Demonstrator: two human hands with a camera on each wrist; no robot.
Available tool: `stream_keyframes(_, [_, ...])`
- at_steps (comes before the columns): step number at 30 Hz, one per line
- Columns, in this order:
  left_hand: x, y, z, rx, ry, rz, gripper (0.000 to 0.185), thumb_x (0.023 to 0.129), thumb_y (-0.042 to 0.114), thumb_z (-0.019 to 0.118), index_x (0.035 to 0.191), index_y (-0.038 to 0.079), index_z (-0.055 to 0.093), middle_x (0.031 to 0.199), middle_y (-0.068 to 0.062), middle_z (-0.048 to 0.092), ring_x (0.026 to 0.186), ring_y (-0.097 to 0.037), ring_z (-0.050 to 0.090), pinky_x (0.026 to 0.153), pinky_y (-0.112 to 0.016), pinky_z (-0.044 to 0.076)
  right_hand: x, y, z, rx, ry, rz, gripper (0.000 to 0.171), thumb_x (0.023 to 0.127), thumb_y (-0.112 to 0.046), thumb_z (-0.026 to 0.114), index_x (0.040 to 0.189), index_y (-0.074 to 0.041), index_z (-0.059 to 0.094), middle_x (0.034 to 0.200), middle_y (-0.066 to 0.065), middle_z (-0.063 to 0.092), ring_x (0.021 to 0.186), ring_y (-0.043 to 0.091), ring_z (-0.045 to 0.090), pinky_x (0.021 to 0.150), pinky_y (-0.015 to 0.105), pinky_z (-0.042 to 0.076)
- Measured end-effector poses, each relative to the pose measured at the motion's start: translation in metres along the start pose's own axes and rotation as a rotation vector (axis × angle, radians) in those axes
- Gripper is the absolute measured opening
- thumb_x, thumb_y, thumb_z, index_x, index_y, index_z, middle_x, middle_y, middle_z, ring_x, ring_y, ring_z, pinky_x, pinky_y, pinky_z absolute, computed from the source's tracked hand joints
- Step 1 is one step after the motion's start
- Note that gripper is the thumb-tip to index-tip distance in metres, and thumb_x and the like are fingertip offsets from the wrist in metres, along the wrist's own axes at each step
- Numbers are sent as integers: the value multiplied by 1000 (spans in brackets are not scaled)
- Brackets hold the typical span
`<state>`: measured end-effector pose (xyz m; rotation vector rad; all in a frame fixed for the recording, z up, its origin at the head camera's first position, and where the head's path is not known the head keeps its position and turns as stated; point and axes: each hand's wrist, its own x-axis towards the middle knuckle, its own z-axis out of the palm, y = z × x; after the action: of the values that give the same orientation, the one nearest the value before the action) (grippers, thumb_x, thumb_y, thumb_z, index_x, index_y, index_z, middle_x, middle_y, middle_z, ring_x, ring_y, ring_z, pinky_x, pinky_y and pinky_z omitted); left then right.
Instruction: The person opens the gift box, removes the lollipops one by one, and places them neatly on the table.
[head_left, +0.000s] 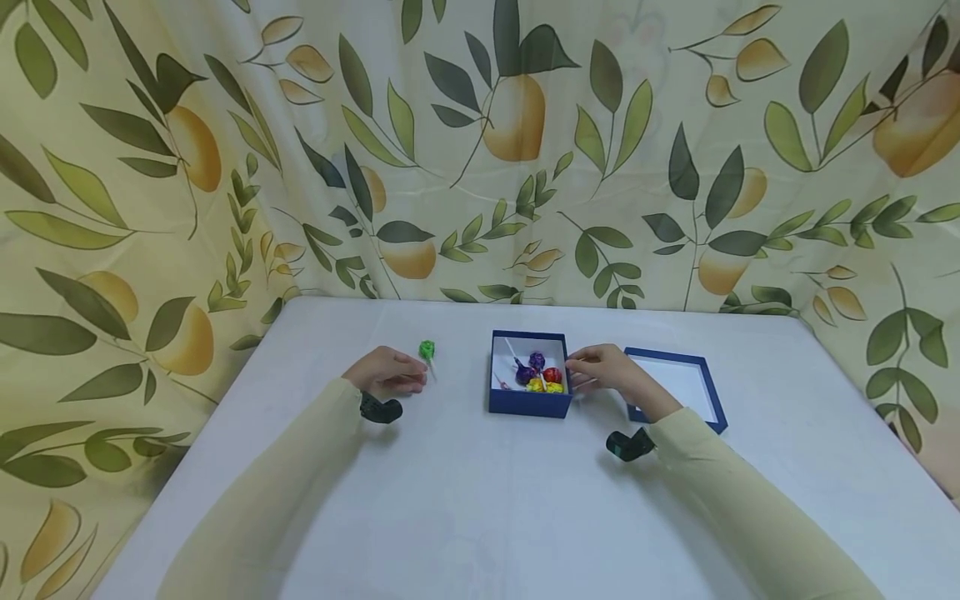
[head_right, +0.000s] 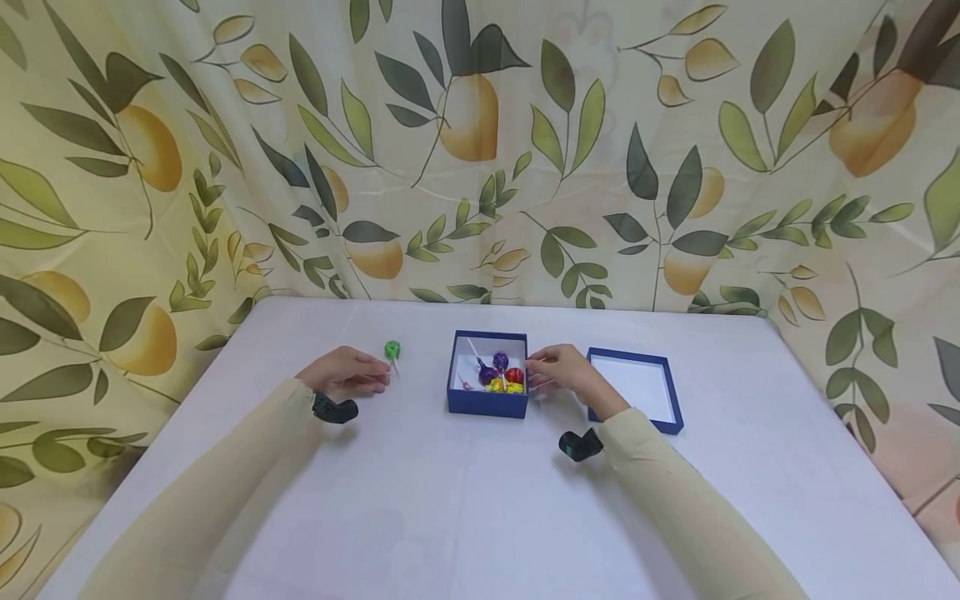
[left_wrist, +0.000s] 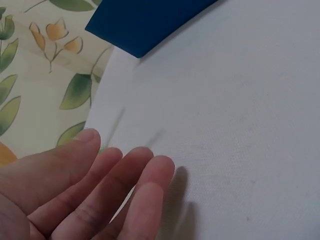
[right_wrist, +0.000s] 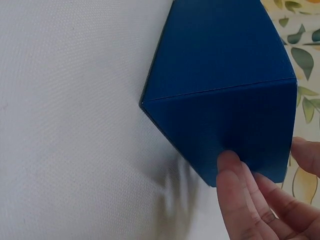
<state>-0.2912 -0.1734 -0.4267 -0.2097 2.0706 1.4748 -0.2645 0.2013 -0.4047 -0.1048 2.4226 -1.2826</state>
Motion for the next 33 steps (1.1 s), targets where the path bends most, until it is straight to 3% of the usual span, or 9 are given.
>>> stream_keyframes(10, [4,2,2,11,0,11,28,92,13,59,114,-3,62,80,-4,70,69,-10,67,60,-15,53,1,2,-1,-5,7,12,47,97,-22,52,129,12,47,124,31,55,96,25,67,83,34,56])
stream_keyframes(16, [13,8,7,-52,104,-11,31,92,15,60,118,-2,59,87,-6,68,69,-10,67,61,-15,53,-1,3,-2,3,3,5,48,97,-23,52,129,11,47,124,30,55,96,25,66,83,34,56])
stream_keyframes(20, [20,12,8,-110,176,4,31,91,11,60,118,-4,59,83,-6,67,65,-10,66,60,-15,53,-1,3,-1,4,0,4,47,97,-24,52,130,10,47,124,29,55,97,25,66,84,35,56])
stream_keyframes(23, [26,15,9,-138,192,10,30,91,9,61,117,-5,59,78,-5,65,61,-9,65,59,-15,53,0,3,0,-1,-1,-1,47,97,-24,52,129,10,47,124,29,56,98,26,65,84,35,56])
stream_keyframes(33, [35,33,15,-58,192,8,31,89,10,63,118,-4,61,83,-6,64,59,-7,61,59,-15,52,-1,2,0,3,-3,0,46,97,-24,52,128,10,48,122,29,57,96,25,66,84,36,56])
